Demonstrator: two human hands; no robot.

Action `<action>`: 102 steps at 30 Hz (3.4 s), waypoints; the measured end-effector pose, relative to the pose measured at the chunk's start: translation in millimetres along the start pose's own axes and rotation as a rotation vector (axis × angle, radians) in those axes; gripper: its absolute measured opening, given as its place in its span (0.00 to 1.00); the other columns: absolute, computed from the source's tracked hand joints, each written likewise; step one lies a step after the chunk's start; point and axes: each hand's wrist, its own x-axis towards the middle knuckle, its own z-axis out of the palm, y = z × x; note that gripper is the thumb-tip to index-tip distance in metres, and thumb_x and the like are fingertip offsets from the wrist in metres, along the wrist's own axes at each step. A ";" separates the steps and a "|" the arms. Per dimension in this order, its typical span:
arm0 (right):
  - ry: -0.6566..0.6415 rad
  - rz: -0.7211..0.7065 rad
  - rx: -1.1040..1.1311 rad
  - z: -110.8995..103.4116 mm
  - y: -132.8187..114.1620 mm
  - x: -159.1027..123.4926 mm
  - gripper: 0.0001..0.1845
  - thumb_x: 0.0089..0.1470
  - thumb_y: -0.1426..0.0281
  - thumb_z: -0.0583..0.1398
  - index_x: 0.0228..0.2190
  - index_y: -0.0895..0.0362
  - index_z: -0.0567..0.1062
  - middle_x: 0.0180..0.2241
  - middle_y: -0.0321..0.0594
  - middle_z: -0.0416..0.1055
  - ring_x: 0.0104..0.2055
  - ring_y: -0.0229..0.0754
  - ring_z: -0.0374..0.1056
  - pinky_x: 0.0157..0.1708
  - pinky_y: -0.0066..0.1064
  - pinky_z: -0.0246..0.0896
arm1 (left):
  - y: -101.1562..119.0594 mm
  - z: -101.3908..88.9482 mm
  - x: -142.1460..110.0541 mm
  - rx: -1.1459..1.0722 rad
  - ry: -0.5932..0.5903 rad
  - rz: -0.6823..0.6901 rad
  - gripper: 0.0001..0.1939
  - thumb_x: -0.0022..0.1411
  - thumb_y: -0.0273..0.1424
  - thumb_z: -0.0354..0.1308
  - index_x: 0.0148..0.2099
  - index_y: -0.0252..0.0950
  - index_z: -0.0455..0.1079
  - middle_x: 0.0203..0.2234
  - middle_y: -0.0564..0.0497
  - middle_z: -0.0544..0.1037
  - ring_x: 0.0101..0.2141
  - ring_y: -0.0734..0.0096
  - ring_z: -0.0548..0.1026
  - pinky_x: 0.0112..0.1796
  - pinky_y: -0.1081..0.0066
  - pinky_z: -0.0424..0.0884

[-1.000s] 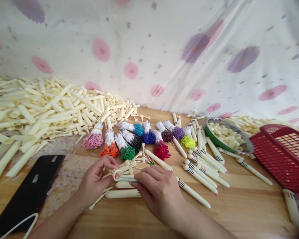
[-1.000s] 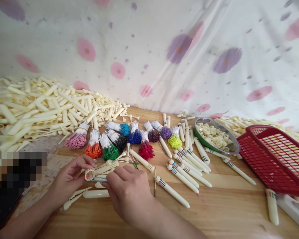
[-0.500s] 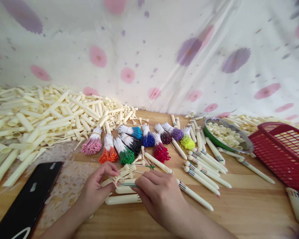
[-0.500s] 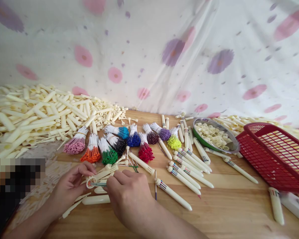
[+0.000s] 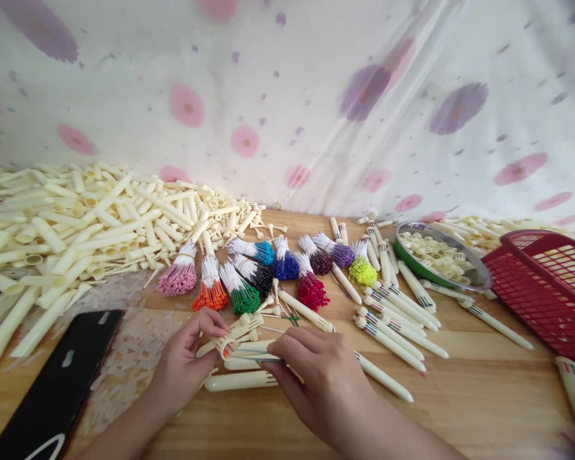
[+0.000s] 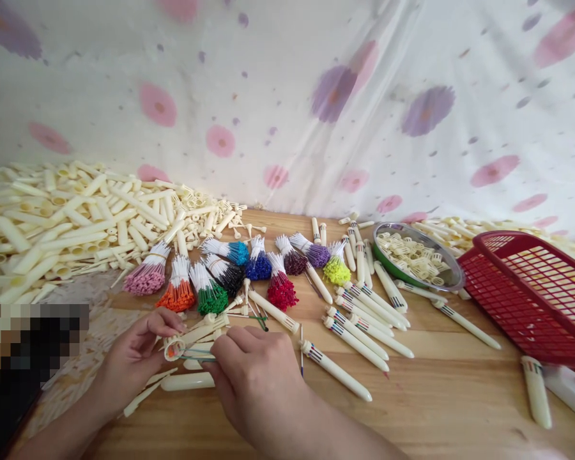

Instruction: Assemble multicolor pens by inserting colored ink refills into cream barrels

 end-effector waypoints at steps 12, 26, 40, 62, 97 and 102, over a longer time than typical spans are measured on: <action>0.010 -0.042 -0.079 4.6 -6.3 0.7 0.11 0.56 0.74 0.53 0.22 0.57 0.66 0.21 0.34 0.66 0.22 0.35 0.60 0.22 0.28 0.48 | 0.3 1.5 -2.2 0.026 -0.001 0.073 0.12 0.48 0.16 0.61 0.29 0.39 0.68 0.29 0.53 0.72 0.33 0.68 0.72 0.35 0.71 0.67; 0.014 -0.069 -0.146 7.4 -4.8 0.4 0.11 0.55 0.77 0.53 0.22 0.57 0.66 0.20 0.34 0.66 0.22 0.35 0.59 0.21 0.29 0.47 | 2.9 2.6 -1.1 0.071 -0.003 0.053 0.12 0.46 0.17 0.61 0.28 0.39 0.69 0.28 0.53 0.74 0.32 0.67 0.73 0.34 0.72 0.68; -0.153 0.009 0.159 -20.3 25.7 5.8 0.08 0.56 0.72 0.58 0.25 0.58 0.72 0.22 0.33 0.68 0.23 0.32 0.60 0.25 0.24 0.50 | 19.6 -1.4 1.1 0.335 -0.322 -0.016 0.16 0.52 0.28 0.63 0.43 0.50 0.78 0.37 0.49 0.83 0.38 0.58 0.79 0.40 0.68 0.74; -0.113 -0.150 0.005 -29.3 12.2 -0.4 0.07 0.56 0.79 0.54 0.30 0.59 0.71 0.23 0.35 0.68 0.24 0.35 0.58 0.24 0.28 0.45 | 20.3 -2.2 0.4 0.241 -0.286 0.098 0.15 0.50 0.26 0.66 0.40 0.48 0.79 0.34 0.51 0.83 0.36 0.67 0.80 0.38 0.77 0.74; -0.102 -0.159 0.023 -30.7 20.5 -0.2 0.08 0.59 0.75 0.53 0.31 0.59 0.72 0.23 0.37 0.68 0.26 0.36 0.60 0.25 0.27 0.50 | 23.0 8.6 -6.2 0.276 -0.137 0.221 0.10 0.52 0.21 0.62 0.35 0.41 0.77 0.31 0.50 0.80 0.34 0.68 0.78 0.36 0.72 0.74; -0.131 -0.156 0.029 -26.6 18.4 0.7 0.09 0.58 0.75 0.53 0.29 0.59 0.72 0.22 0.36 0.67 0.25 0.35 0.59 0.24 0.27 0.48 | 27.4 9.6 -7.8 0.312 -0.092 0.242 0.11 0.51 0.22 0.63 0.36 0.41 0.78 0.32 0.50 0.80 0.33 0.68 0.78 0.36 0.72 0.75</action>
